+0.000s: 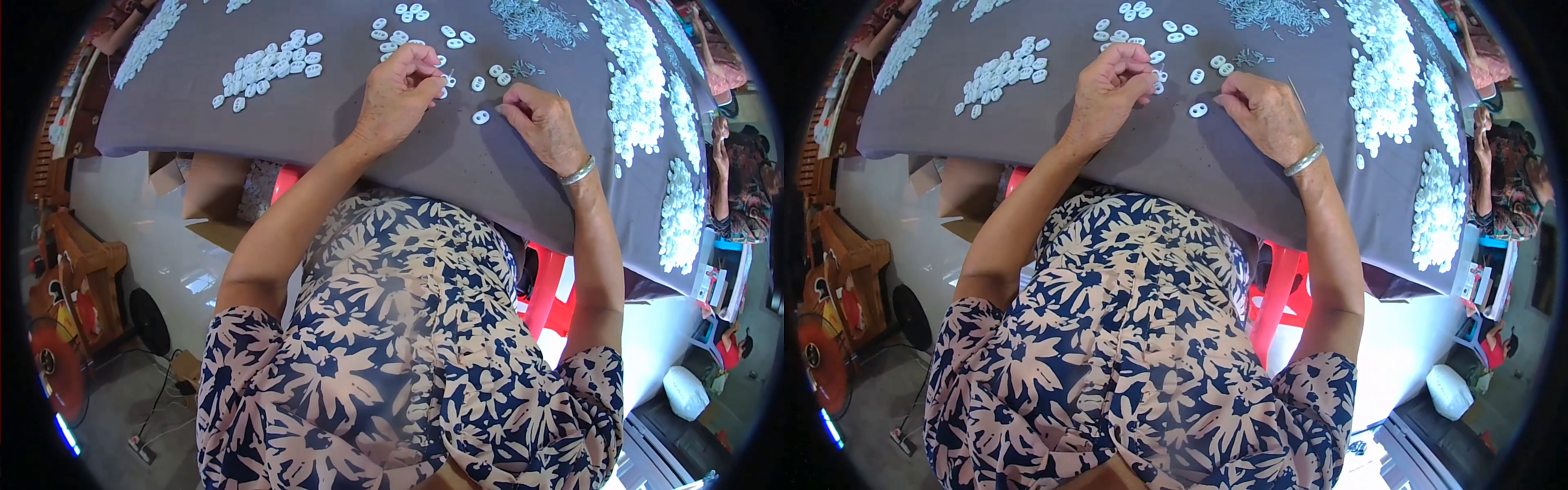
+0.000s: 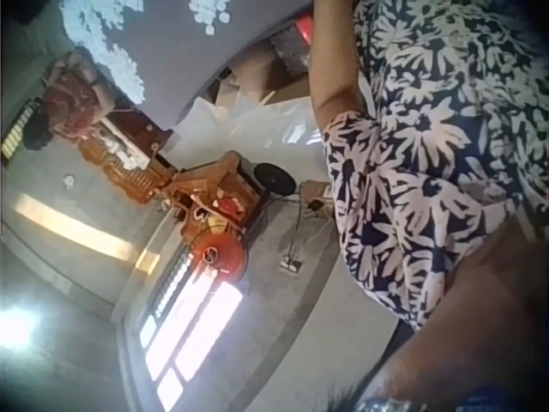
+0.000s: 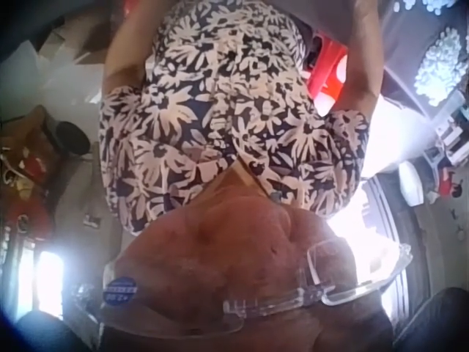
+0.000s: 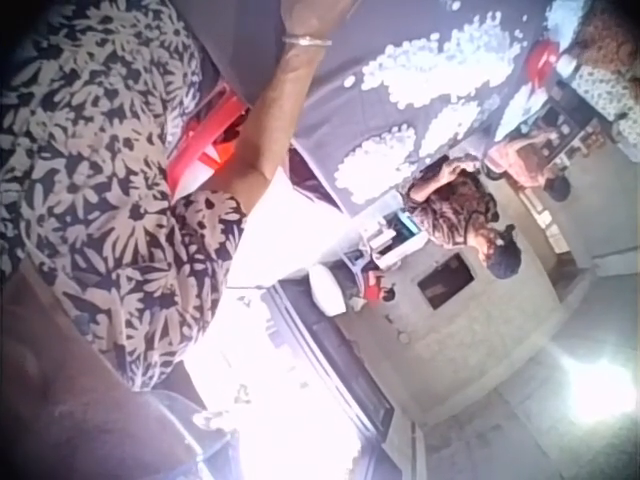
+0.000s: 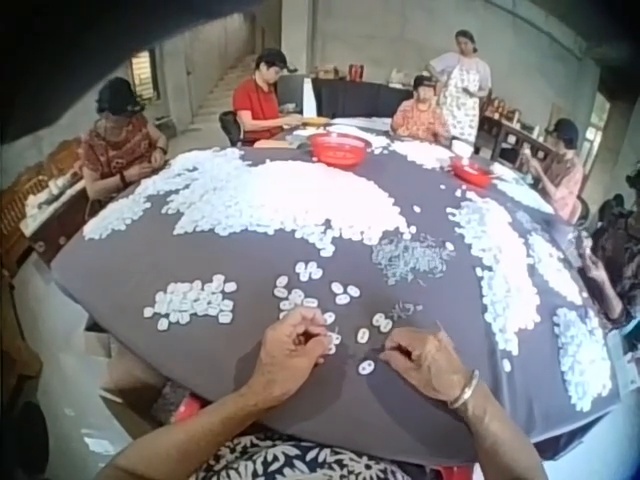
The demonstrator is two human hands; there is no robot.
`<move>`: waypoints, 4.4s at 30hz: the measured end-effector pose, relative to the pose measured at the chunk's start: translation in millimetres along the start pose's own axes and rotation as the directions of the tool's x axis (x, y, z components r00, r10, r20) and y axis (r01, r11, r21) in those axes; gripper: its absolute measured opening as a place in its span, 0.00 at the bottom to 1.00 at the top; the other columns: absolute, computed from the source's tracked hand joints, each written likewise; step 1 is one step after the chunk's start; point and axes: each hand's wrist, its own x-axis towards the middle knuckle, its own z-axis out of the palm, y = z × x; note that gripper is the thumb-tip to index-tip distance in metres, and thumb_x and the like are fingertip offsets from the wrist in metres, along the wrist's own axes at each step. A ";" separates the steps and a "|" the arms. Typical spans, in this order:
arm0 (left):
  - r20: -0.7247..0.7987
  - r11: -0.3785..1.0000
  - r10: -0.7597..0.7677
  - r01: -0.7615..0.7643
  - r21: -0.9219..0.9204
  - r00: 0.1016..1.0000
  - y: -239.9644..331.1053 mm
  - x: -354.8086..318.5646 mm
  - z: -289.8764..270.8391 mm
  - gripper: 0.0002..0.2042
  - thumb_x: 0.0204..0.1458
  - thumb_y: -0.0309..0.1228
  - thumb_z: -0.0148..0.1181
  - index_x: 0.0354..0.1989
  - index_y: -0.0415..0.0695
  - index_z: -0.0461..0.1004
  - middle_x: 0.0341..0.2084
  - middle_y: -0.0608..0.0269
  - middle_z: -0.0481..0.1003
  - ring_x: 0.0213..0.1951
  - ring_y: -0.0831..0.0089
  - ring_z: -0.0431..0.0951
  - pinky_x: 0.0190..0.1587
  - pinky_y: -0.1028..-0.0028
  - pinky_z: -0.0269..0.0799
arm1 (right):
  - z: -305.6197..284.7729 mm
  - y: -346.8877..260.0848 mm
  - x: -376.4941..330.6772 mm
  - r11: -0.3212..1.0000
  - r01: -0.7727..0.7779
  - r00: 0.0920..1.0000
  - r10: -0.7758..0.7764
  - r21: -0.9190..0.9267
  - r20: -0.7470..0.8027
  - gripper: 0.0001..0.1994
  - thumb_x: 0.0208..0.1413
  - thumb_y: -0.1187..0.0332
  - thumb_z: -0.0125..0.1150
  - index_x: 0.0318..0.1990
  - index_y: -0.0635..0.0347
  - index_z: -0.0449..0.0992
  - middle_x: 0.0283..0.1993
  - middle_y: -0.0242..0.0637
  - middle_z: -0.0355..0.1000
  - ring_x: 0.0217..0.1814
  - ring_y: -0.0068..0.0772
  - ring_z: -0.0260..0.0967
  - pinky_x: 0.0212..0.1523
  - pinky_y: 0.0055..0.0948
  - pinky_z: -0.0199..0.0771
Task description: The person sorts and inspects small white plastic components by hand on a table.
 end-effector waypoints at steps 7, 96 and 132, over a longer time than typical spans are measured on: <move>0.009 1.000 -0.008 0.008 0.017 1.000 4.3 -0.9 0.5 0.09 0.51 0.21 0.57 0.41 0.40 0.68 0.30 0.65 0.73 0.28 0.81 0.74 0.29 0.81 0.72 | 2.8 2.2 2.3 0.997 -0.078 0.997 0.078 0.015 -0.015 0.05 0.49 0.77 0.58 0.33 0.62 0.69 0.19 0.38 0.64 0.19 0.31 0.62 0.25 0.29 0.66; 0.228 0.964 -0.199 0.232 -0.127 0.953 19.5 7.2 -22.6 0.13 0.52 0.28 0.59 0.46 0.42 0.70 0.34 0.62 0.76 0.35 0.76 0.76 0.35 0.79 0.68 | 29.4 -34.2 46.1 0.950 0.247 0.962 -0.216 0.192 -0.169 0.12 0.44 0.78 0.64 0.39 0.60 0.77 0.30 0.29 0.75 0.23 0.15 0.68 0.25 0.16 0.70; 0.141 0.922 -0.221 0.253 -0.291 0.965 19.0 -2.0 -6.4 0.12 0.47 0.19 0.59 0.41 0.37 0.71 0.22 0.66 0.71 0.25 0.79 0.70 0.31 0.79 0.69 | 42.3 -23.3 37.7 0.942 0.289 0.957 -0.277 -0.172 0.091 0.13 0.55 0.62 0.58 0.29 0.62 0.64 0.25 0.43 0.68 0.28 0.50 0.70 0.28 0.40 0.70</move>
